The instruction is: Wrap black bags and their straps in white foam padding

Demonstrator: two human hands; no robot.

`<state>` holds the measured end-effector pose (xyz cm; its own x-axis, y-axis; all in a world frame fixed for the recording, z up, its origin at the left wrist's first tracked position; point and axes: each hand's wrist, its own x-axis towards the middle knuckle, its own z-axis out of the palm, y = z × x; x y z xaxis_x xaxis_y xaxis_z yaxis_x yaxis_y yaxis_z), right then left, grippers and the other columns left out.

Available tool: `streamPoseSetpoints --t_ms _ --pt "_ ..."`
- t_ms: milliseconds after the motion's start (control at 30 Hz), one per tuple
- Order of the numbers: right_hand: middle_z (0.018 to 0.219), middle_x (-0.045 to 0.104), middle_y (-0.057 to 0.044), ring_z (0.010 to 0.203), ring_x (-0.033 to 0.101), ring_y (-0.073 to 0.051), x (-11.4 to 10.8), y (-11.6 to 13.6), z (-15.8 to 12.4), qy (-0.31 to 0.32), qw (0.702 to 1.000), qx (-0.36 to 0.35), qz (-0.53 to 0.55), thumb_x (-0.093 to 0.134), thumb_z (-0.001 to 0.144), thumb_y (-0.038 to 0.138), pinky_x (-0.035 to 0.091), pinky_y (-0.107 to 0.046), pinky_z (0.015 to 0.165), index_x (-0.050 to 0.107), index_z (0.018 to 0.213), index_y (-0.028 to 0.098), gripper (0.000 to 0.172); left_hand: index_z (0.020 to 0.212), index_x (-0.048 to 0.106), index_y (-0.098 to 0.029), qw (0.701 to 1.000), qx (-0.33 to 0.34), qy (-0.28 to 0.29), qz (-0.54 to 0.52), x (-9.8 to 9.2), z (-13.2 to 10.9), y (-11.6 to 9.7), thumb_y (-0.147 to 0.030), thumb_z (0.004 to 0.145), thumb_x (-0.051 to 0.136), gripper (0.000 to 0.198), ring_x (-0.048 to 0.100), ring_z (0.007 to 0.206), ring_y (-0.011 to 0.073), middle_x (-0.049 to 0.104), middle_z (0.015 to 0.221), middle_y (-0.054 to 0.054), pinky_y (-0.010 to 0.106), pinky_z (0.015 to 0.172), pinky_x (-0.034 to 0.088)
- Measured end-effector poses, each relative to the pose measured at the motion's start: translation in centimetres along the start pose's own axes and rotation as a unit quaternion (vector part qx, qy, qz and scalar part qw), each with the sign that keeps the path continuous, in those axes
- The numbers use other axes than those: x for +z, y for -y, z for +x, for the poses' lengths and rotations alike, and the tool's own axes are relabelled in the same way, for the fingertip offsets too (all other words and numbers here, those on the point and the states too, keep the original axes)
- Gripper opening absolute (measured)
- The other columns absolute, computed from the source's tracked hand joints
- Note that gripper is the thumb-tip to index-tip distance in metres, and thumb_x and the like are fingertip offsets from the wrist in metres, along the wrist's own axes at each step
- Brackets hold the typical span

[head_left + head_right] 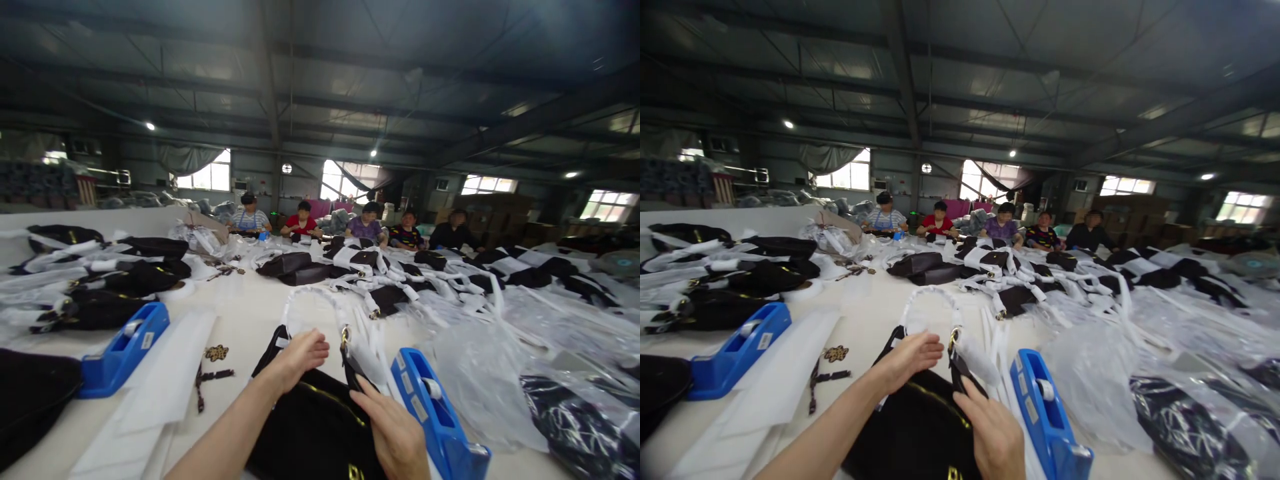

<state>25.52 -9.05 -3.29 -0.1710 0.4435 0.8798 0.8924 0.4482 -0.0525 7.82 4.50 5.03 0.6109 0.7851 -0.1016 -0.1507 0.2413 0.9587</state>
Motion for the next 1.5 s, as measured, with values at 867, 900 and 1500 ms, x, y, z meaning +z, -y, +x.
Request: streamPoseSetpoints --t_ms 867,900,1500 --pt "0.111 0.065 -0.013 0.082 0.066 -0.021 -9.5 -2.6 -13.1 -0.005 0.862 0.504 -0.058 0.052 0.088 0.036 0.057 -0.034 0.069 0.054 0.128 0.017 0.044 0.124 0.060 -0.020 0.973 0.150 0.118 -0.127 2.5 0.2 -1.9 -0.029 0.073 0.078 0.055 0.056 0.065 0.0127 0.064 0.089 0.005 0.026 0.061 0.052" --pt "0.104 0.066 -0.012 0.081 0.065 -0.021 -9.0 -2.9 -12.7 0.005 0.864 0.501 -0.055 0.052 0.087 0.035 0.056 -0.036 0.071 0.057 0.125 0.017 0.042 0.123 0.060 -0.020 0.975 0.151 0.111 -0.121 2.3 0.1 -1.9 -0.029 0.072 0.078 0.054 0.055 0.064 0.0125 0.064 0.088 0.005 0.026 0.060 0.052" --pt "0.098 0.070 -0.006 0.077 0.065 -0.018 -6.3 -3.8 -10.6 -0.045 0.893 0.446 0.041 0.048 0.078 0.012 0.056 -0.031 0.075 0.058 0.128 0.019 0.052 0.119 0.063 -0.012 0.977 0.051 -0.002 -0.207 2.6 1.2 0.2 -0.022 0.065 0.067 0.055 0.068 0.084 0.0244 0.070 0.110 0.012 0.033 0.070 0.063"
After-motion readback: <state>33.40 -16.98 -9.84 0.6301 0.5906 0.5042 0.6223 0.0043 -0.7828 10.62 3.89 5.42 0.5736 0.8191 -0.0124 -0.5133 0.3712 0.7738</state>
